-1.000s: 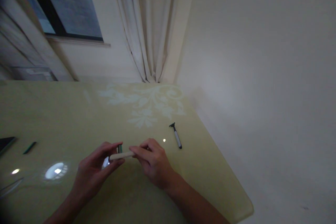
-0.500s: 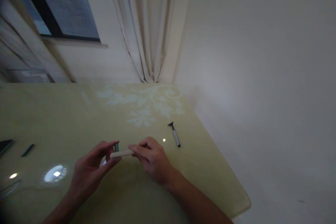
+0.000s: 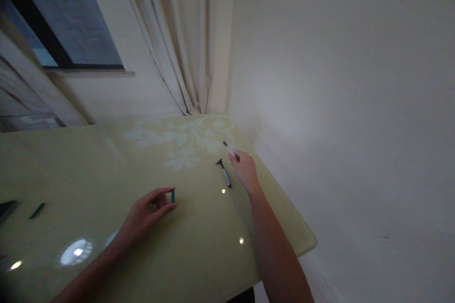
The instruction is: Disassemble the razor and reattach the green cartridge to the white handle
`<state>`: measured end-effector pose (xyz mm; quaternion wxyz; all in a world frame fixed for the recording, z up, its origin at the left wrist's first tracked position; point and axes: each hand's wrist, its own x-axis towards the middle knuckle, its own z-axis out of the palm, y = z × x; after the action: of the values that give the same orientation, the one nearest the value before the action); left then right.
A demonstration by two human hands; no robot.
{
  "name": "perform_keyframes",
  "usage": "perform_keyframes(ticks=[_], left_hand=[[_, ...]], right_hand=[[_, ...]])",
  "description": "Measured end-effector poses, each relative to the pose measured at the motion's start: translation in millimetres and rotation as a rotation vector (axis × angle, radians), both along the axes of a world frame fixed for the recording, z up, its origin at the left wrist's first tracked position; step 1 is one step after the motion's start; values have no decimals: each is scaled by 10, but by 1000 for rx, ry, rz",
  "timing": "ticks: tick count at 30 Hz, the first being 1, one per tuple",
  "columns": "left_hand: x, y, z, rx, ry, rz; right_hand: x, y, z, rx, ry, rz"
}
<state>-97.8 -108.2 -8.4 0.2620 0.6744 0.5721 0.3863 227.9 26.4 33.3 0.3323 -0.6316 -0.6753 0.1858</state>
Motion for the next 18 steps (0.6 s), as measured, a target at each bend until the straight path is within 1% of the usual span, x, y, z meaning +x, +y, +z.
perform_keyframes(ticks=[3,7,10,12,15,18], left_hand=[[229,124,31,-94,98,-35],[667,411,117,-194,218,-16],[1014,655,180,-269,275,7],[1193,780,207,-291,297,24],[1327,879,217,-299,327,42],[1326,891,204,-295,355,53]], right_hand=[[25,20,-78,-122,-82,-28],[-6,40,-165,-258,-162,-52],[-13,52,-198,-302,-202,-76],[-10,52,-205,-309,-223,-90],[-9,50,-209,-314,-246,-102],[-23,55,-221,-312,-257,-92]])
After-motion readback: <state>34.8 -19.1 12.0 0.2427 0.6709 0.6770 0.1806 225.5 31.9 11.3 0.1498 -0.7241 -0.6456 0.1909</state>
